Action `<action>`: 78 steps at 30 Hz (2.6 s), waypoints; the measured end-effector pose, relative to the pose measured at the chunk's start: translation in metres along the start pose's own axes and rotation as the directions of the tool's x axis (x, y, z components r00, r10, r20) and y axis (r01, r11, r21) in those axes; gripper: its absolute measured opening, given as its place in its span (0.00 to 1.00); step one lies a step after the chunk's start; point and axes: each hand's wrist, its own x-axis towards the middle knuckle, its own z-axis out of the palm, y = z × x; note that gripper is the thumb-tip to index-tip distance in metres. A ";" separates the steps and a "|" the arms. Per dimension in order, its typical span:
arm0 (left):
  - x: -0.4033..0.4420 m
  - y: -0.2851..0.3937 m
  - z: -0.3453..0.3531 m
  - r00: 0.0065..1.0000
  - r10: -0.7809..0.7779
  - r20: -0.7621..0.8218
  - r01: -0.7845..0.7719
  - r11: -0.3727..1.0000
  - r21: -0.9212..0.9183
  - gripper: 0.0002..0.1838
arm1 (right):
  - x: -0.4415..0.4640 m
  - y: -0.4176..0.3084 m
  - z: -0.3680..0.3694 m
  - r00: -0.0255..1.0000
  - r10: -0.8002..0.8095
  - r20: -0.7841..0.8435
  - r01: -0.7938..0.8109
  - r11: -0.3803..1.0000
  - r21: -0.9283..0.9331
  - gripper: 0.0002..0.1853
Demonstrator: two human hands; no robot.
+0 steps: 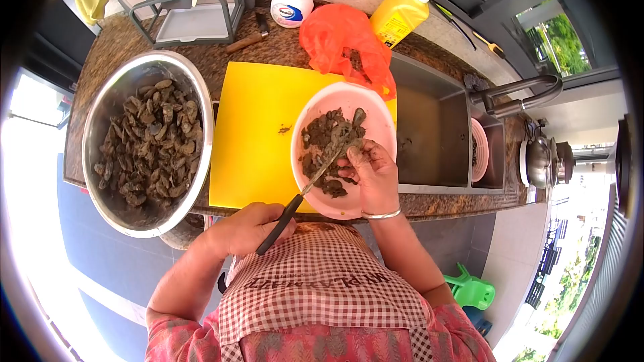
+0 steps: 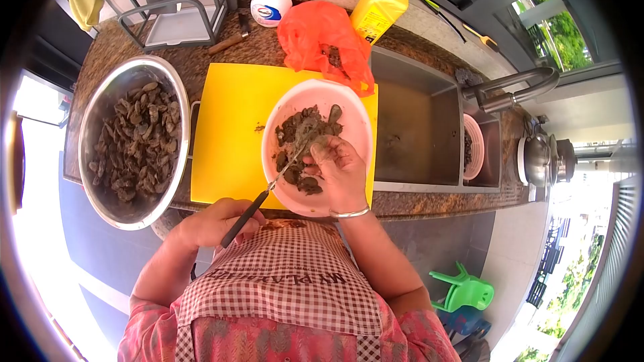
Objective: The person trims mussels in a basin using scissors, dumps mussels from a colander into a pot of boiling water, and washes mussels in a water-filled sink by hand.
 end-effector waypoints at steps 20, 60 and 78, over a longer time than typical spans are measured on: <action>0.011 -0.010 -0.004 0.998 -0.021 0.060 0.032 0.982 -0.184 0.17 | -0.003 0.010 -0.016 0.966 -0.196 0.168 0.221 0.964 -0.149 0.11; -0.007 -0.024 0.019 0.896 0.133 -0.423 -0.137 0.990 0.020 0.13 | 0.068 -0.025 -0.004 0.562 -0.425 0.710 0.778 -0.022 -0.628 0.13; -0.023 -0.027 0.015 0.953 0.057 -0.297 -0.065 0.998 -0.017 0.17 | 0.064 -0.024 -0.015 0.960 0.093 0.264 0.091 0.789 -0.607 0.14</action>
